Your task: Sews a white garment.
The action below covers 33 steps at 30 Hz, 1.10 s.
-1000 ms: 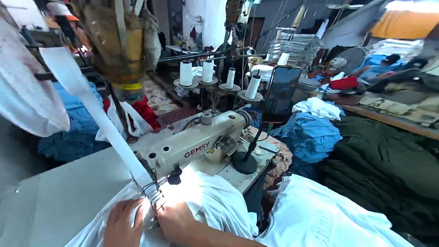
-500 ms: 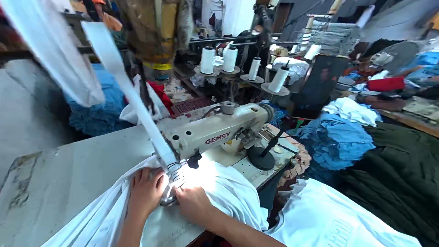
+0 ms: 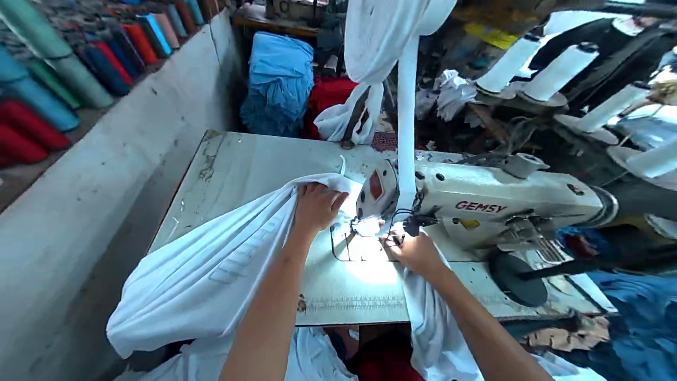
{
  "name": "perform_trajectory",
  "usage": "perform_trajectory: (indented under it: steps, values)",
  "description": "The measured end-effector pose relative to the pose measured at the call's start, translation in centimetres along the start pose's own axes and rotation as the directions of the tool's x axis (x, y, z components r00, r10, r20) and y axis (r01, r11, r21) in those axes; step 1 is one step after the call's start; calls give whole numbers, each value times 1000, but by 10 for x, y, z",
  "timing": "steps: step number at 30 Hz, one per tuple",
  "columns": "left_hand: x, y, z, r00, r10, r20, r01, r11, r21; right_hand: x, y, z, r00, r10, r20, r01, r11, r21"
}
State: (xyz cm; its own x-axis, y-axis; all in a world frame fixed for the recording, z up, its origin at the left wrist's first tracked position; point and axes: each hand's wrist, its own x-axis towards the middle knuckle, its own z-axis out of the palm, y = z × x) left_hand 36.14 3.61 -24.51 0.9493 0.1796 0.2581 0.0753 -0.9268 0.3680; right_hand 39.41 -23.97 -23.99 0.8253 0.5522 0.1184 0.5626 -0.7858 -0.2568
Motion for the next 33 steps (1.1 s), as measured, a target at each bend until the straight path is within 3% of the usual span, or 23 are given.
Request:
perform_trajectory:
  steps: [2,5,7,10,12,13,15,16,18,19,21,22,25,28,30,33]
  values:
    - [7,1,0,998,-47,31,47,999,8,11,10,-5,1000,24,13,-24,997,72]
    - [14,3,0,990,-110,92,105,993,51,10,2,-5,992,-111,60,107,991,78]
    - [18,6,1,988,-127,85,122,991,60,10,2,0,988,-141,-62,148,980,136]
    - [23,8,8,995,-102,-2,102,995,12,23,14,17,966,-61,-253,159,906,391]
    - [29,8,12,996,-78,-43,77,996,-36,34,21,31,994,-47,-100,77,940,331]
    - [32,8,13,996,-70,-60,67,996,-61,44,24,39,994,-49,93,29,979,203]
    - [37,8,13,996,-59,-69,51,993,-107,59,17,47,937,-48,346,36,999,40]
    - [37,7,13,996,-49,-74,40,992,-123,57,8,42,928,-47,368,46,999,12]
    - [30,4,12,992,-26,-123,5,986,-165,41,-3,30,965,-73,251,76,997,-2]
    - [24,0,11,987,-13,-162,-21,979,-202,27,-6,24,988,-105,111,106,994,-7]
    - [9,-7,7,978,14,-207,-77,950,-302,-2,-1,18,948,-238,-210,231,971,-57]
    - [-1,-9,3,982,8,-189,-74,935,-347,-16,3,17,921,-289,-262,272,957,-100]
    - [-15,-7,-12,993,-75,-89,36,927,-374,-31,4,7,954,-253,-159,236,964,-119]
    - [-8,0,-7,986,-122,-110,85,952,-294,-11,1,-15,999,-35,27,36,998,-56]
    - [1,2,-1,975,-141,-172,93,960,-263,6,8,-18,997,63,-42,-61,997,55]
    - [17,6,7,956,-196,-217,136,956,-261,18,19,-4,981,-23,-194,87,940,329]
